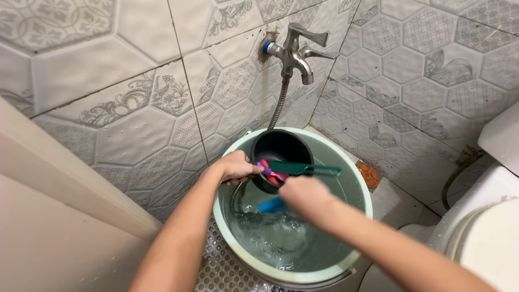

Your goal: The person prepares a soapy solution in a small pan by adding detergent and water, then uses a sponge to scrub the toilet seat and lid. The person repeatedly dips the sponge into the soapy water and wipes the surfaces of the toilet.

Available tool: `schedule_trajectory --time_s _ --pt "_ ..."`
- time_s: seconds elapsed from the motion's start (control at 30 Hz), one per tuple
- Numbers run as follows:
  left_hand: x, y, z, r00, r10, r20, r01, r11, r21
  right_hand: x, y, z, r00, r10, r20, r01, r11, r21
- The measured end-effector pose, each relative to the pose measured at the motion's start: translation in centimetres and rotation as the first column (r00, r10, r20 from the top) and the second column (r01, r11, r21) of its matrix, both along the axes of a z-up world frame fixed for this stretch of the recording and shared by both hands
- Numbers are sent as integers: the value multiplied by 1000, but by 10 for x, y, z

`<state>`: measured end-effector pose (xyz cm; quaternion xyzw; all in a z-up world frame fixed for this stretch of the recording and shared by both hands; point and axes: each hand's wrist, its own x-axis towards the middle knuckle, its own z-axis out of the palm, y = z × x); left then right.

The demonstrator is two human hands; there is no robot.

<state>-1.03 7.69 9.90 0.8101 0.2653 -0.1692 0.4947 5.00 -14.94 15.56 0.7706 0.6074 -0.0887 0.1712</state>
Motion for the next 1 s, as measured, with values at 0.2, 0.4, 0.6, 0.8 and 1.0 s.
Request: schedule_trajectory --time_s 0.2,0.4,0.6,0.8,1.0 --pt "-4 -8 4 1000 -24 -19 24 1000 3 41 -12 120 948 -200 249 170 976 137" --pt "-9 -17 20 999 -32 37 33 999 -25 83 9 80 948 -315 -29 317 944 88" --pt "-10 -23 25 986 -116 117 59 910 409 115 26 40 798 -497 -341 489 865 -116" --pt "-20 -34 41 1000 8 -18 3 842 540 129 22 37 995 100 23 -97 849 519" --pt "-28 -25 30 996 86 10 -78 838 541 68 -24 -37 688 -511 -515 -30 689 -724"
